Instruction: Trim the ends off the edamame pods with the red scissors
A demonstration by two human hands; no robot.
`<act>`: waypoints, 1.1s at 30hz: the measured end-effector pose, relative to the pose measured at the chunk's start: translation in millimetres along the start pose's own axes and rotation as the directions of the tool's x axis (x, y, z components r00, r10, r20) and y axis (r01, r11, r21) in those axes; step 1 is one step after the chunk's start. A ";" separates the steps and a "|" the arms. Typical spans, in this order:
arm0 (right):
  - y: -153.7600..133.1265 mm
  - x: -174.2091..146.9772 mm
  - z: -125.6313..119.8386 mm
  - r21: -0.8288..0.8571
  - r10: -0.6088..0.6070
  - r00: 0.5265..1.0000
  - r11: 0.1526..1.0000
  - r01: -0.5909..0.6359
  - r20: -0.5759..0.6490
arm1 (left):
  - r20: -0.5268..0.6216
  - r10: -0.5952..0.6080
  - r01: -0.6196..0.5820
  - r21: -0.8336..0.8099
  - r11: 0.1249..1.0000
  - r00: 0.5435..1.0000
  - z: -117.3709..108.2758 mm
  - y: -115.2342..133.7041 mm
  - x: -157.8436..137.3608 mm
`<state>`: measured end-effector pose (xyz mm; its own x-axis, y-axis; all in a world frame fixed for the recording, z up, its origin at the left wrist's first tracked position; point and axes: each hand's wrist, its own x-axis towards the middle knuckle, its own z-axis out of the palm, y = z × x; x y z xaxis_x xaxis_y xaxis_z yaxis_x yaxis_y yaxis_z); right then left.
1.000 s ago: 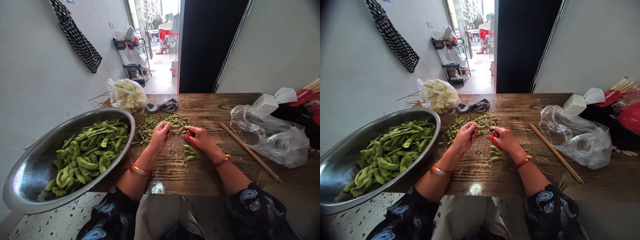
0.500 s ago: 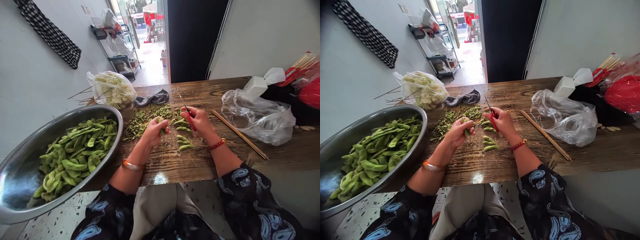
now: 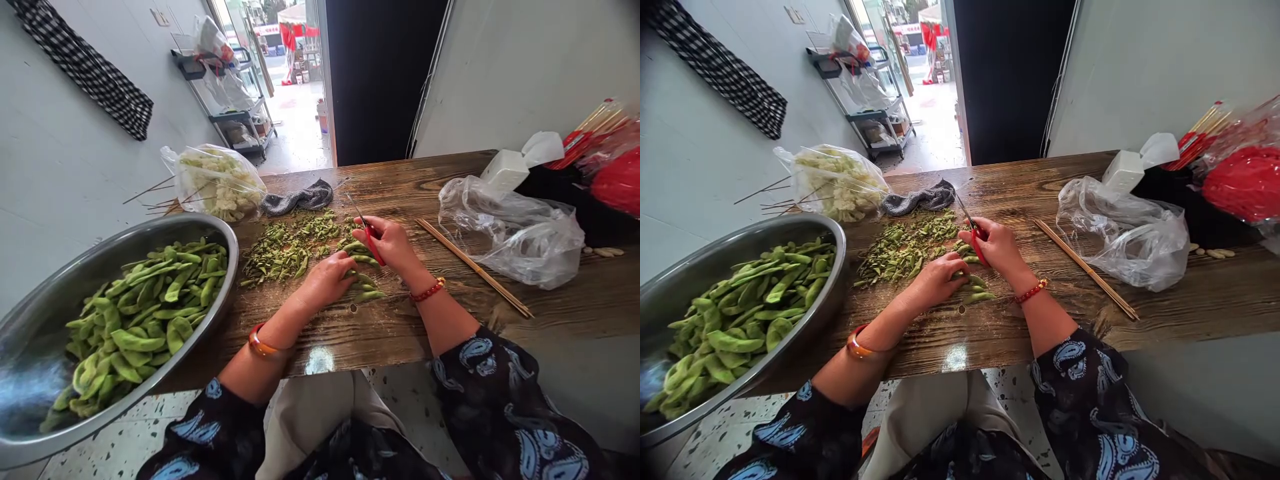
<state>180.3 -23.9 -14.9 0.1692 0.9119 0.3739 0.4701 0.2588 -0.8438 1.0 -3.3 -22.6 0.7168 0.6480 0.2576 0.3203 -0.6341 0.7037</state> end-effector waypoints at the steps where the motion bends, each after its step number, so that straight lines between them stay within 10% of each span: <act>1: -0.4 -0.3 0.0 0.006 0.005 1.000 1.000 -0.005 0.002 | -0.015 -0.010 0.009 -0.013 1.000 1.000 -1.5 -0.4 0.5; 7: -4.2 -2.6 -0.3 -0.012 0.054 0.998 0.998 -0.054 0.014 | -0.187 -0.377 0.226 -0.541 0.810 0.907 -17.2 -0.3 3.7; 15: -6.8 -8.7 2.6 -0.087 0.027 0.984 0.996 -0.012 0.178 | -0.184 -0.544 0.098 -0.888 0.449 0.819 -29.1 -2.0 2.6; 27: 0.4 -10.2 4.0 -0.164 0.016 0.979 0.986 0.018 0.203 | -0.222 -0.602 -0.041 -0.953 0.299 0.767 -33.4 -3.4 1.6; 33: -4.5 -14.2 8.6 -0.178 -0.011 0.960 0.982 0.063 0.280 | -0.227 -0.571 0.006 -0.926 0.377 0.789 -26.4 -0.7 1.9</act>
<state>168.3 -35.3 -19.7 -0.0857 0.9617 0.2602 0.6268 0.2551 -0.7363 -14.2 9.5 -5.1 0.2417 0.9692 -0.0481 -0.4491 0.1557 0.8798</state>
